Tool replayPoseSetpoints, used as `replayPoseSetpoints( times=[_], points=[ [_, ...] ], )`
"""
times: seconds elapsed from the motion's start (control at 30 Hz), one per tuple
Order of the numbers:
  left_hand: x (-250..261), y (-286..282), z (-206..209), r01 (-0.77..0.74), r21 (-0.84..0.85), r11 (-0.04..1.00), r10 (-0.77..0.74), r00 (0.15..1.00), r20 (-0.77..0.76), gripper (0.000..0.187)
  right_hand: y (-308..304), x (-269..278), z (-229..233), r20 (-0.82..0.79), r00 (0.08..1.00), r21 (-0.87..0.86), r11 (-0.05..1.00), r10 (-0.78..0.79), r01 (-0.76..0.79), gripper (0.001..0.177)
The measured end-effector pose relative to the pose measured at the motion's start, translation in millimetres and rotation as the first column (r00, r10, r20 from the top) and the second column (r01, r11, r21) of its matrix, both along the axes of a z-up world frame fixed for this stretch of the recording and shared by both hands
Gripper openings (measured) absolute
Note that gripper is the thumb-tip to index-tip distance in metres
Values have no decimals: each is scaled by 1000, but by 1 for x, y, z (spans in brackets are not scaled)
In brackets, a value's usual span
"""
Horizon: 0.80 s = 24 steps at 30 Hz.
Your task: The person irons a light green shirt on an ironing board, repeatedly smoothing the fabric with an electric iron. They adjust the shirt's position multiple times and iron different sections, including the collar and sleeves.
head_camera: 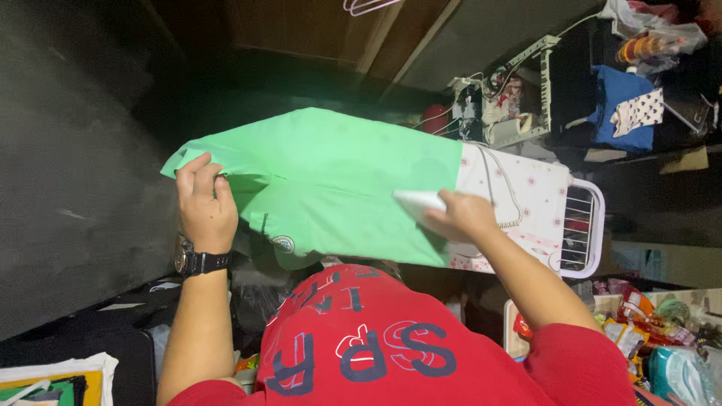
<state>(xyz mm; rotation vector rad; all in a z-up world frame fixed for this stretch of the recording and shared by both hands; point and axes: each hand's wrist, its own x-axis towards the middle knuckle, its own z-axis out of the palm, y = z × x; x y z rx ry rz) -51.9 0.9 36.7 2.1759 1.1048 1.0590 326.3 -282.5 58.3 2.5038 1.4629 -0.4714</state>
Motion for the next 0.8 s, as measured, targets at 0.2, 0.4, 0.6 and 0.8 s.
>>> replayPoseSetpoints(
  times=[0.2, 0.4, 0.6, 0.8],
  points=[
    [0, -1, -1, -13, -2, 1000, 13, 1000, 13, 20, 63, 48, -11, 34, 970, 133, 963, -242, 235, 56],
    [3, 0, 0, -6, 48, 999, 5, 1000, 18, 20, 118, 83, -33, 39, 879, 222, 862, -475, 456, 63],
    [4, 1, 1, -25, -9, 1000, 25, 1000, 2, 19, 97, 49, -30, 72, 970, 115, 968, -231, 222, 60],
    [3, 2, -1, -34, -86, 996, 33, 999, -10, 19, 34, -21, -11, 31, 966, 139, 956, 258, -260, 51]
  ],
)
